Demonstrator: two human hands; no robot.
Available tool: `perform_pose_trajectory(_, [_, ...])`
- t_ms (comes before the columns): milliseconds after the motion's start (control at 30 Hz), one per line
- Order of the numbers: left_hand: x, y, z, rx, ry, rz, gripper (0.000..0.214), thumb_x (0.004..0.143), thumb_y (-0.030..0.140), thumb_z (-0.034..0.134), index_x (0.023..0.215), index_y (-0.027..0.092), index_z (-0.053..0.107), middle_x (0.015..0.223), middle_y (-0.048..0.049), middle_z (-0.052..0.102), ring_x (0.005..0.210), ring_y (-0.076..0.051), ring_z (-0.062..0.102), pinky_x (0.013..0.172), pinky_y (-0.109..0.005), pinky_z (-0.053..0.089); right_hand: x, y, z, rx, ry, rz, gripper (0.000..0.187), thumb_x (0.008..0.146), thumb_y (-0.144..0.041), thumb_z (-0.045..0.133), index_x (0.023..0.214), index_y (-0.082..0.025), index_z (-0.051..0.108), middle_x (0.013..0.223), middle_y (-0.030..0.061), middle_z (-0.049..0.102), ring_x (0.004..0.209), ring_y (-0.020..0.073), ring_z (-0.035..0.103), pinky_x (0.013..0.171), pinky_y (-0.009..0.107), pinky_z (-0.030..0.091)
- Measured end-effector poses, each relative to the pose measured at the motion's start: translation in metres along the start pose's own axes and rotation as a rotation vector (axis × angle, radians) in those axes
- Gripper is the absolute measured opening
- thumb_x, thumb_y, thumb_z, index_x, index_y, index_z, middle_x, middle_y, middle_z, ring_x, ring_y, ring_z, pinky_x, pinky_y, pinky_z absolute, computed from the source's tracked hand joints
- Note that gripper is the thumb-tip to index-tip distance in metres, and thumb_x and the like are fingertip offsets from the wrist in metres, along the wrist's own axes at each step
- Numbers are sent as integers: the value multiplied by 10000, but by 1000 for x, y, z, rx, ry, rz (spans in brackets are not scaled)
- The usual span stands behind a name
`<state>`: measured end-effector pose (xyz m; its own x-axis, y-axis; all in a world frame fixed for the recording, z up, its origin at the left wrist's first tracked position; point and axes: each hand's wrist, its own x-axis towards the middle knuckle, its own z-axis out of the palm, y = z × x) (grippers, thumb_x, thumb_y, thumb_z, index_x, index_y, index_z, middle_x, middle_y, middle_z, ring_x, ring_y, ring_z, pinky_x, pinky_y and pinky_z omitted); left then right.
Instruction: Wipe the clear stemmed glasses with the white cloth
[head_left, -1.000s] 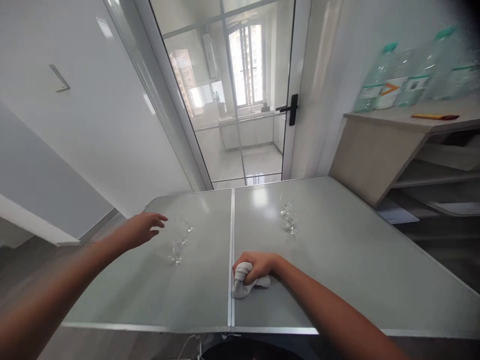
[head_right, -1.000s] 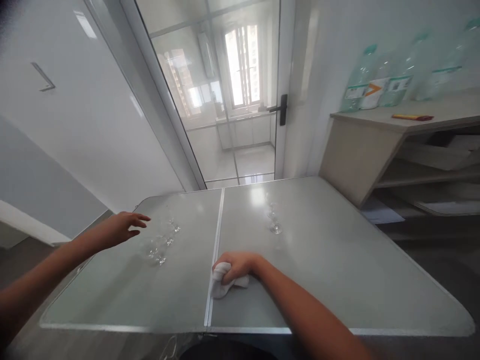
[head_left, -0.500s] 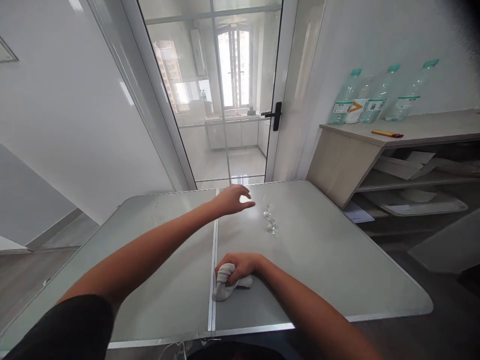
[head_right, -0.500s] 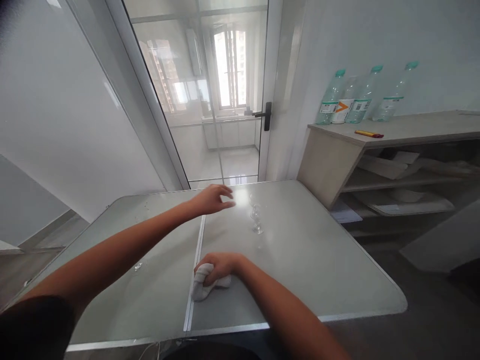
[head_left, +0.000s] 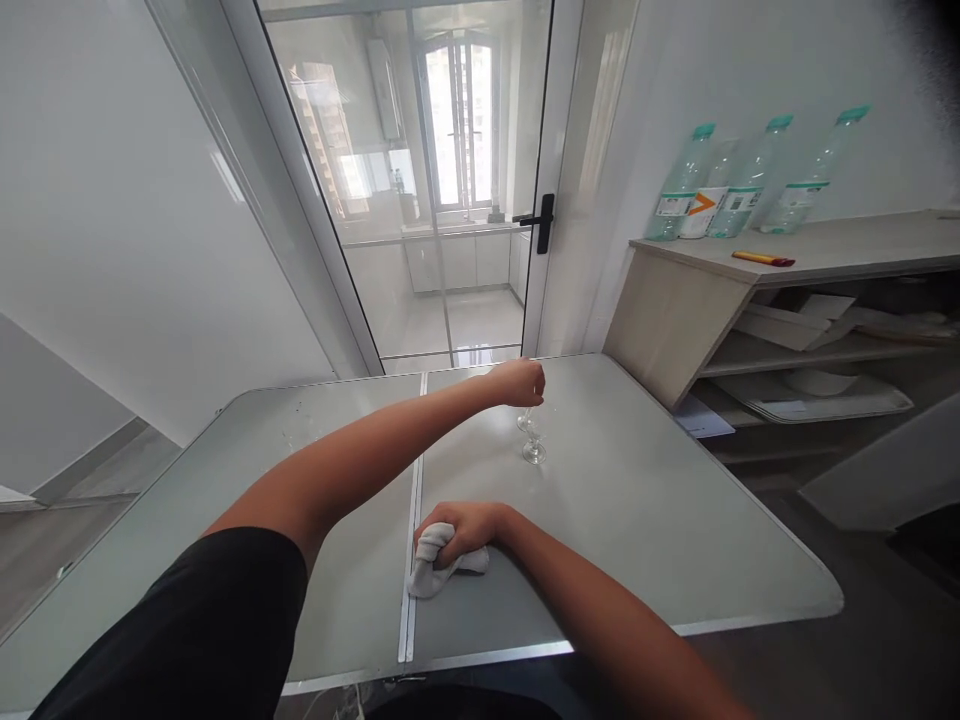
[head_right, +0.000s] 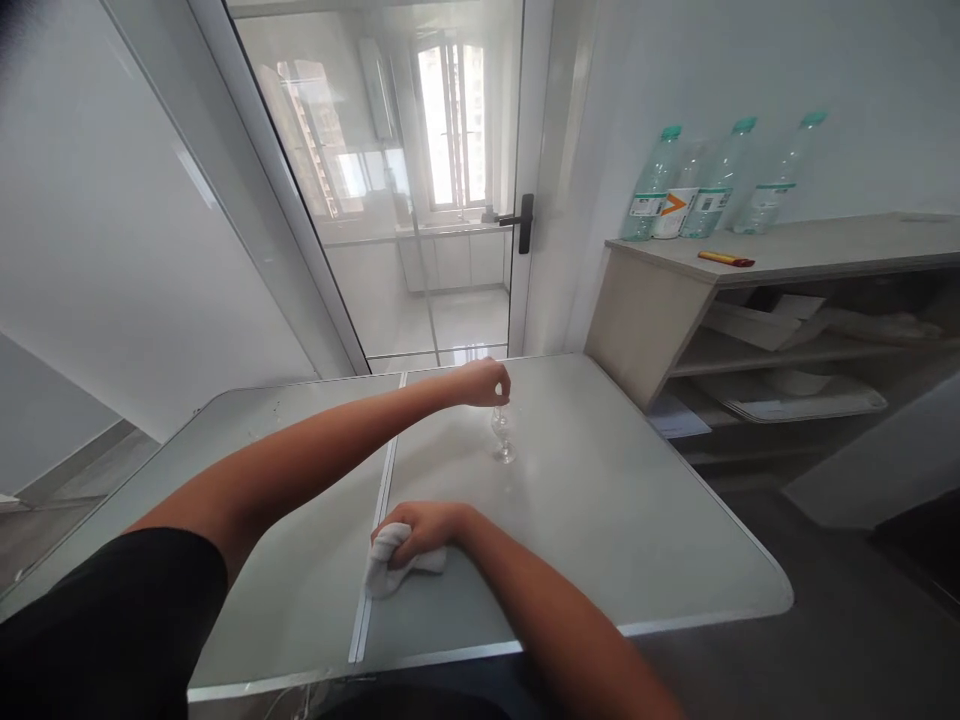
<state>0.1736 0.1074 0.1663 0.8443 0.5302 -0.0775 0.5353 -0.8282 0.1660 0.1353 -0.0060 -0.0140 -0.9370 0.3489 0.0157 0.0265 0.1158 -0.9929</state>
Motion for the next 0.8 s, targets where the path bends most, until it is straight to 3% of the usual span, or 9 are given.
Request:
perform_pose_trajectory(200, [21, -2, 15, 15, -193, -38, 77, 701, 147, 734, 665, 83, 757, 687, -160, 754, 688, -275, 758, 779, -413, 635, 2, 1, 1, -3, 0, -13, 253, 702, -167, 796, 937, -153, 704, 849, -50, 655, 808, 116, 583, 771, 209, 478])
perform_pose_trajectory(267, [26, -3, 20, -7, -239, -62, 102, 714, 159, 733, 654, 78, 744, 656, -149, 746, 610, -251, 745, 752, -404, 646, 2, 3, 0, -10, -3, -11, 235, 706, -170, 791, 921, -152, 699, 828, -55, 648, 790, 113, 582, 751, 205, 474])
perform_pose_trajectory(567, [29, 4, 26, -102, -304, -171, 183, 719, 127, 787, 886, 56, 767, 743, -175, 778, 607, -241, 757, 704, -373, 669, 1, -1, 1, -31, -8, -6, 237, 711, -182, 787, 929, -154, 698, 850, -41, 653, 806, 121, 578, 759, 215, 474])
perform_pose_trajectory(800, [14, 6, 12, -164, -303, -210, 79, 663, 45, 758, 742, 44, 755, 685, -197, 757, 676, -309, 766, 794, -490, 645, -2, -5, 1, -24, 3, 30, 267, 699, -209, 813, 935, -153, 703, 855, -42, 660, 800, 120, 584, 757, 215, 477])
